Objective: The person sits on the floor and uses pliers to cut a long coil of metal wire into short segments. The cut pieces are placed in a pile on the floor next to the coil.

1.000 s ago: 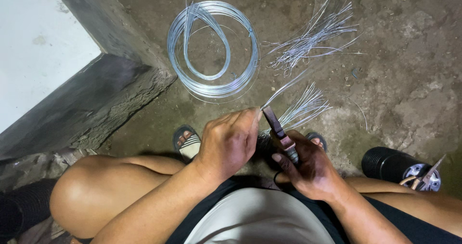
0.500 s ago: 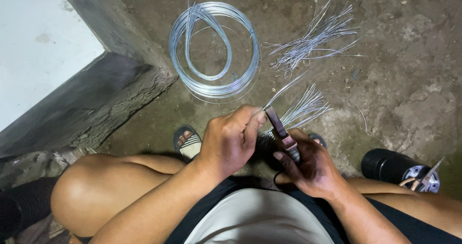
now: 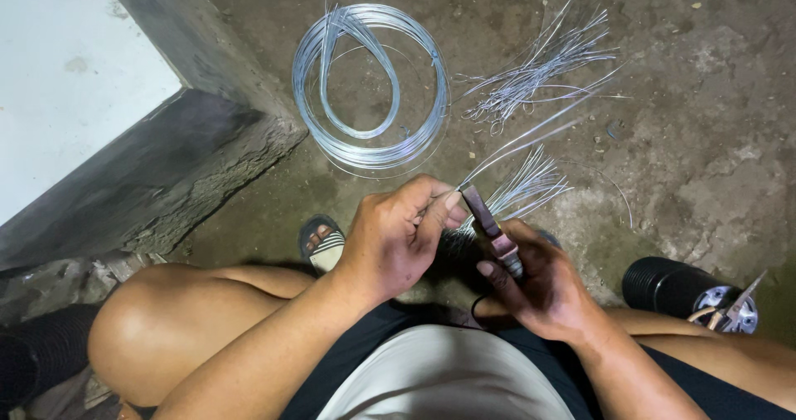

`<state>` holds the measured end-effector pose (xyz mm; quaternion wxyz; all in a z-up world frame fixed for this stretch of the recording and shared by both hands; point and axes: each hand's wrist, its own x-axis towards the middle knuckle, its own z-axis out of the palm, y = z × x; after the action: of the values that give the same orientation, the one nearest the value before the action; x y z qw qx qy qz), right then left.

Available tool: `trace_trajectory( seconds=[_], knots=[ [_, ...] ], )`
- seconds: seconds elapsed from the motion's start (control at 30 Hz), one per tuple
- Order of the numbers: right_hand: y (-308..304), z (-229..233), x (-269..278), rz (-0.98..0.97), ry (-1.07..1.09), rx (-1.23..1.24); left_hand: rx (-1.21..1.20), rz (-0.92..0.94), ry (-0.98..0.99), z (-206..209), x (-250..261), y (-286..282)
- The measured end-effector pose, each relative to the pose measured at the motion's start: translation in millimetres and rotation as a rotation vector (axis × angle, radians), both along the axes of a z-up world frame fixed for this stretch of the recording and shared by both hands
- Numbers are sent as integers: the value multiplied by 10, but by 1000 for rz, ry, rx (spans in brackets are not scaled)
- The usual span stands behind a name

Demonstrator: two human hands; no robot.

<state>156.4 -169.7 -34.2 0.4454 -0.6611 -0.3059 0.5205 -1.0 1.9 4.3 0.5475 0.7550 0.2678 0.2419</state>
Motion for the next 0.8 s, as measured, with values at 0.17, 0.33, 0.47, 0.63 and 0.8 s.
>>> trace_trajectory(
  seconds=[0.17, 0.33, 0.47, 0.63, 0.8],
  knots=[
    [-30, -74, 14, 54, -25, -15, -1, -7, 11, 4, 17, -4],
    [-35, -92, 8, 27, -72, -29, 29, -24, 15, -4, 14, 7],
    [-26, -71, 21, 29, -39, -25, 24, -33, 30, -11, 12, 10],
    [-18, -43, 13, 36, -95, -43, -85, -61, 1, -37, 14, 23],
    [-30, -3, 20, 77, -168, -72, -339, -99, -26, -125, -2, 18]
  ],
)
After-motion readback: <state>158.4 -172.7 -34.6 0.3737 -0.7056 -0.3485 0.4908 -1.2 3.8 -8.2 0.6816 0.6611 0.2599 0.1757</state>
